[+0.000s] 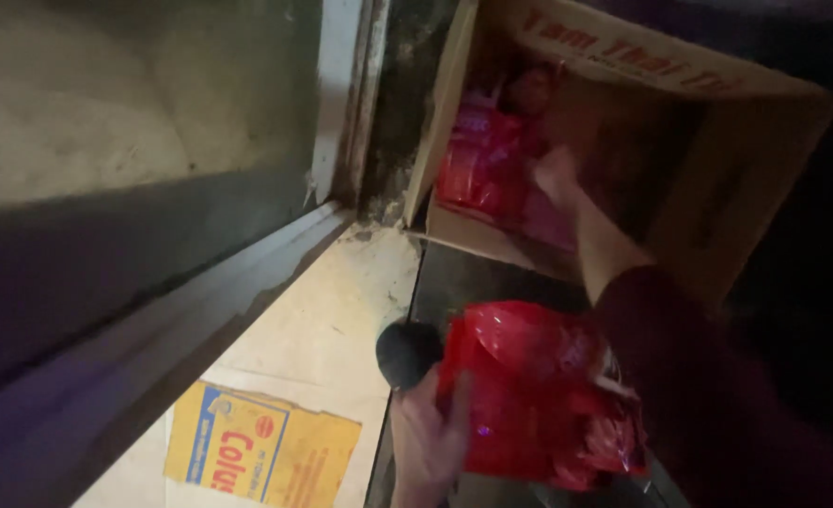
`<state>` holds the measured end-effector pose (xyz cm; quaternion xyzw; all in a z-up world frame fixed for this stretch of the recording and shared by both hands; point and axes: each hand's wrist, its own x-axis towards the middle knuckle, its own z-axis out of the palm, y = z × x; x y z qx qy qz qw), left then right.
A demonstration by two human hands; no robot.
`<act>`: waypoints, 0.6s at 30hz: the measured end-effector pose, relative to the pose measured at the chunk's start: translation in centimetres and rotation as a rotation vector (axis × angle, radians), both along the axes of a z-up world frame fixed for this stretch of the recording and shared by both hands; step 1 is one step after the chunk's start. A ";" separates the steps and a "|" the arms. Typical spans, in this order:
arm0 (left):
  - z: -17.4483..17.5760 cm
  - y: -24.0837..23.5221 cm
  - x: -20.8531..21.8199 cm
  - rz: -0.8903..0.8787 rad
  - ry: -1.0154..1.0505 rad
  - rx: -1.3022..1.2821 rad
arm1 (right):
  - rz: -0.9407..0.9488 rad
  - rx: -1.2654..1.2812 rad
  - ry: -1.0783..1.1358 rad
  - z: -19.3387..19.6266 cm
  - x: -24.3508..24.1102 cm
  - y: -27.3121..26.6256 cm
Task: Retrieving sausages from a cooler and slicing them on a wooden cutting board using a knife
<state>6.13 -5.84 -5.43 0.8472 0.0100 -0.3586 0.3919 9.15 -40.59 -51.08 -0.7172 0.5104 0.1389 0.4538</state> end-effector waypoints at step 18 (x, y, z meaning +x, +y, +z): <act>2.2 -3.6 1.8 0.268 0.348 0.169 | -0.072 0.494 0.071 42.7 -6.8 1.3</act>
